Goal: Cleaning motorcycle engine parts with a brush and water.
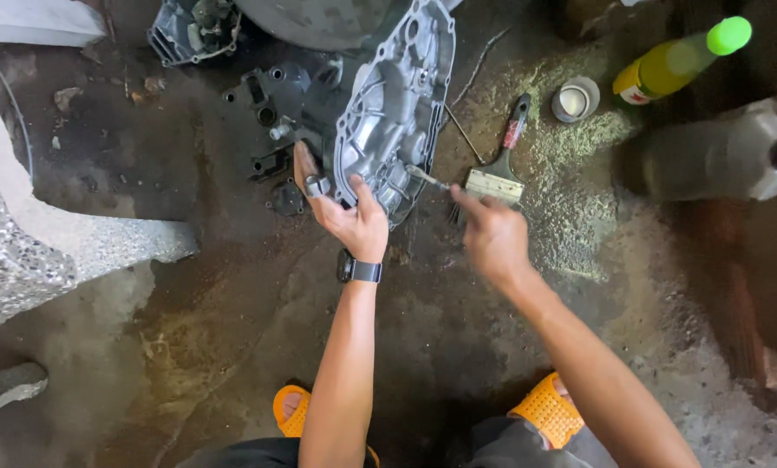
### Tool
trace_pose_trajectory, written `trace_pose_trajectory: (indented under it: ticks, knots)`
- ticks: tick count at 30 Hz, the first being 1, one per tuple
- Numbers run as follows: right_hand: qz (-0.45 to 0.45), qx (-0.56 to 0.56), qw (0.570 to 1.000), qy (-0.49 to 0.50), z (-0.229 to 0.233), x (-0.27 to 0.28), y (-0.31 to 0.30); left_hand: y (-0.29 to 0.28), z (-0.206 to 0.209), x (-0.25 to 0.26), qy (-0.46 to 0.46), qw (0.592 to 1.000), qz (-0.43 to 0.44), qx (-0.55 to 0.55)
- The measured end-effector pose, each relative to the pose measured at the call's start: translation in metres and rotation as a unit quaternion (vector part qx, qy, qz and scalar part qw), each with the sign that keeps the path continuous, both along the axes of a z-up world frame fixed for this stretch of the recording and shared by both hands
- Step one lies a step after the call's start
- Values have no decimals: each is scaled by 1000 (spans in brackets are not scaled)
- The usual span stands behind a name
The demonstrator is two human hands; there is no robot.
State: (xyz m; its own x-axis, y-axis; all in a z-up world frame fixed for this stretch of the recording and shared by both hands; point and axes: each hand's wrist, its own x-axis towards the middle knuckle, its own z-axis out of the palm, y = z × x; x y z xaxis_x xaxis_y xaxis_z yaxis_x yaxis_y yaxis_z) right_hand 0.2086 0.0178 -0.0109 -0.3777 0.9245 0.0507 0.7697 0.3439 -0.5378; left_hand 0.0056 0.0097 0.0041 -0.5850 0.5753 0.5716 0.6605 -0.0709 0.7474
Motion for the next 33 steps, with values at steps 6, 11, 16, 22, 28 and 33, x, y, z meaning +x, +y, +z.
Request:
trace_pose_trajectory:
  ticks: [6,11,16,22,28,33]
  knots:
    - [-9,-19,1000,23,-14,3,-23,-2,4,3,18,1000,13,-7]
    - [-2,-22,999,-24,3,-14,-41,-4,5,7,25,1000,9,-11]
    - [-29,-29,999,-2,1,-6,-36,-3,5,4,27,1000,-4,-3]
    - [-37,-6,982,184,-12,-6,-45,-4,6,4,23,1000,13,-12]
    - [-55,15,986,154,23,-30,-2,-4,9,8,19,1000,-1,-7]
    - [-43,49,980,187,12,-27,-21,-5,4,7,22,1000,3,0]
